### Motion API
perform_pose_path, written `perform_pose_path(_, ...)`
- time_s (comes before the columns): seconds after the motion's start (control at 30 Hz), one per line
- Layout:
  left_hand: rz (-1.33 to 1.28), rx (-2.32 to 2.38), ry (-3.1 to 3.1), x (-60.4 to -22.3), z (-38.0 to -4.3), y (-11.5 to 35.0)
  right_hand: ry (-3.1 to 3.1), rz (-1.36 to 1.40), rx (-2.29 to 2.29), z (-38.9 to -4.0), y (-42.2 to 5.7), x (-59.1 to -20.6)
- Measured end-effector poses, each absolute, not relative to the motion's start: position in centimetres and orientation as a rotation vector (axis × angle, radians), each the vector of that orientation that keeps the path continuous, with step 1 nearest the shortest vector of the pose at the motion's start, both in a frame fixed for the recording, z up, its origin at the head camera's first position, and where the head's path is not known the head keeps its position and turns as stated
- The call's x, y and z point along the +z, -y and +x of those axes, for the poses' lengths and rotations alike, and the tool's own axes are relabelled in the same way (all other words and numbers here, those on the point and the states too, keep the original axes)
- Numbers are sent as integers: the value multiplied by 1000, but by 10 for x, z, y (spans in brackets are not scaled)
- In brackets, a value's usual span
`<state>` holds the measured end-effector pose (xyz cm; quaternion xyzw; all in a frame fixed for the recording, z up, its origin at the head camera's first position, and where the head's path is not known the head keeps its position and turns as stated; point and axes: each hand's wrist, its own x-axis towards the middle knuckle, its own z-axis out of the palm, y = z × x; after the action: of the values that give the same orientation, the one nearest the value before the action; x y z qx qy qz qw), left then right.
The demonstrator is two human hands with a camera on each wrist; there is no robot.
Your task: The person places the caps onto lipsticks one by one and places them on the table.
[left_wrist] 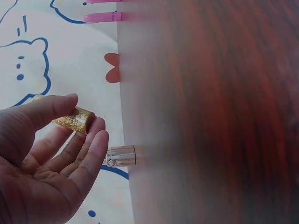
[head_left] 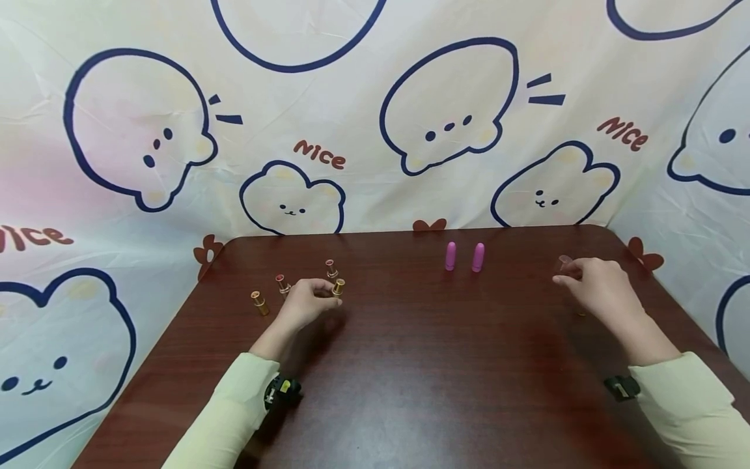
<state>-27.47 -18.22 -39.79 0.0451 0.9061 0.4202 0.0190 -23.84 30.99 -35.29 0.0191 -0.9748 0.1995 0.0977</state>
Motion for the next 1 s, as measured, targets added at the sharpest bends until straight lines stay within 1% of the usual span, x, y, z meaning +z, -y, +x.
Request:
perform_pose_path(0.53, 155, 1306, -2792, -395, -275, 180, 3051, -7, 521, -237, -345, -366)
perform_pose_path(1.0, 183, 1297, -2788, -395, -276, 177, 3123, -51, 557, -238, -351, -382)
